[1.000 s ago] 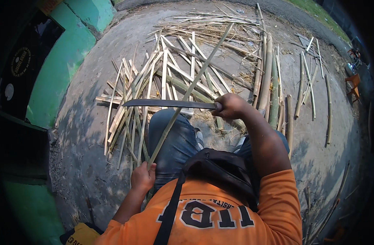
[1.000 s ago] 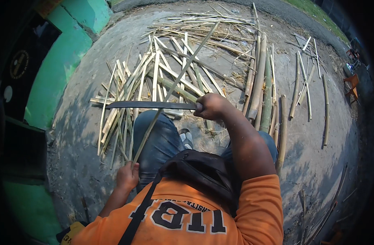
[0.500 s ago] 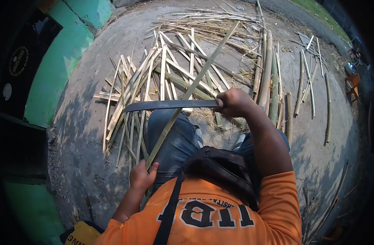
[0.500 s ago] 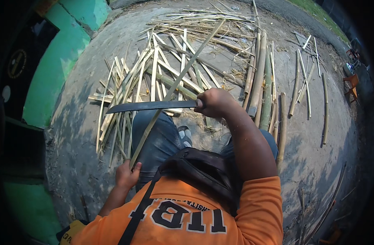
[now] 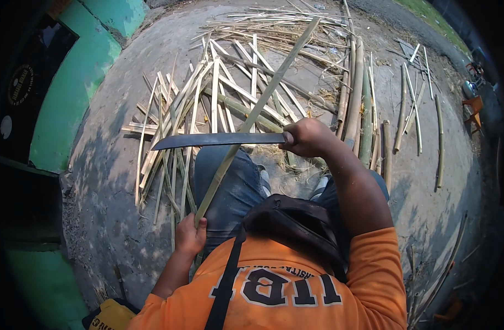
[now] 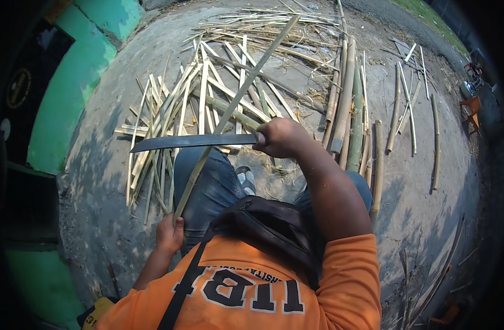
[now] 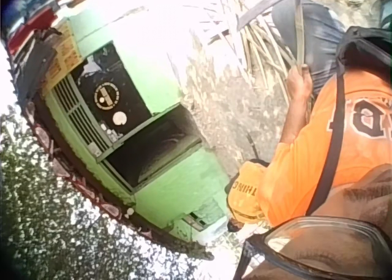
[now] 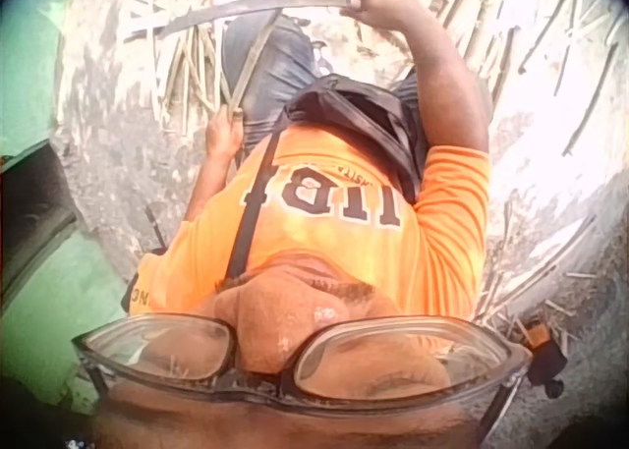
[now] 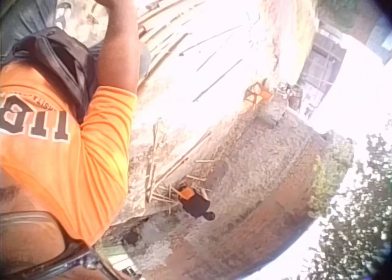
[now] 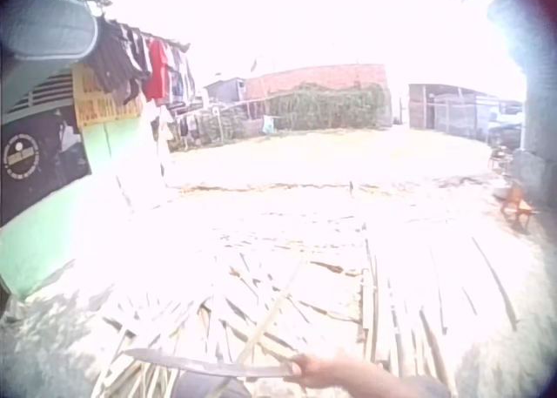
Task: The person strips thin layers from a bamboo slat using a machete while seated outdoors.
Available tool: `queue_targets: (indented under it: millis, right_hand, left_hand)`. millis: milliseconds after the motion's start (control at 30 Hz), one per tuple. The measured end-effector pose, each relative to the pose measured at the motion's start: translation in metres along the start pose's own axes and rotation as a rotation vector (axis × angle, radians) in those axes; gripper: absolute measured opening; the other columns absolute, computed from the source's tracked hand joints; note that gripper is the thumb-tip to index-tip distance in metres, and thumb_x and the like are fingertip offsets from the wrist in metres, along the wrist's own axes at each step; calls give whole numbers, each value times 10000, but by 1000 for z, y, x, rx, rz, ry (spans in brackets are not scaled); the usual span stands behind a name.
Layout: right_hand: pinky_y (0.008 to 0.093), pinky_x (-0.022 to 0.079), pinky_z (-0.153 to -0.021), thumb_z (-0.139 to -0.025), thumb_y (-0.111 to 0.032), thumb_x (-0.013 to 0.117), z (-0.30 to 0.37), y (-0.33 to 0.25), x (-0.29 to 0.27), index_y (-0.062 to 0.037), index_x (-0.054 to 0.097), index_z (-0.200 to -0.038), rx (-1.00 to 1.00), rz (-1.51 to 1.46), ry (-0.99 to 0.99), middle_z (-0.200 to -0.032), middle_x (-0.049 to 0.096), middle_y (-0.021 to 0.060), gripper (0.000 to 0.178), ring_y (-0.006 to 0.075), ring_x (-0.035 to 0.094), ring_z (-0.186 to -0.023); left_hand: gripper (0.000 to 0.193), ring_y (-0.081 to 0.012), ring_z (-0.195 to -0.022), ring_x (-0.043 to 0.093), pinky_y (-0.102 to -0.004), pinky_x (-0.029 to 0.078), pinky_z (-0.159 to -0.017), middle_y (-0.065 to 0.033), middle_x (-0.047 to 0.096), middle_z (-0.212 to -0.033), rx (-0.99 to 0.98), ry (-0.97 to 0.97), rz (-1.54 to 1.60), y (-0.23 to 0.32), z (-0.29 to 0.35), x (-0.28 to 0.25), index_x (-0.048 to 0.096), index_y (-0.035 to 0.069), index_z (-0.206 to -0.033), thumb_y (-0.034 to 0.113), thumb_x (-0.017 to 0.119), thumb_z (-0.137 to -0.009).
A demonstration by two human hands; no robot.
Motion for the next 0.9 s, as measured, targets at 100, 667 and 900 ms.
queue_targets:
  millis: [100, 667, 900]
  right_hand:
    - [513, 511, -664, -846, -341, 801, -1, -2, -4, -79, 714, -835, -53, 98, -45, -702, 651, 181, 277, 417, 651, -698]
    - [500, 527, -699, -840, -358, 792, -4, 3, 1, -86, 724, -861, 41, 89, -81, -755, 681, 183, 281, 407, 667, -757]
    - [499, 524, -710, -850, -330, 789, -2, 17, -4, -64, 711, -864, 139, 66, 18, -767, 683, 201, 278, 420, 663, -755]
  left_hand:
    - [684, -548, -889, 625, -585, 489, -755, -284, 654, -862, -20, -5, 39, -4, 0, 2, 608, 22, -951, 677, 429, -1027]
    - [719, -564, -840, 625, -564, 485, -693, -293, 634, -774, 8, -47, 189, -9, -5, 8, 591, -2, -933, 692, 426, -1027]
    - [719, -558, -818, 628, -556, 488, -685, -289, 630, -762, -1, -74, 225, -8, -4, 6, 598, -5, -952, 687, 418, -1033]
Point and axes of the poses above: each hand's wrist, its own z-axis away from the middle knuckle, its own x-axis out of the palm, y = z × x, the point moved 5 cm from there along -z, towards the middle knuckle
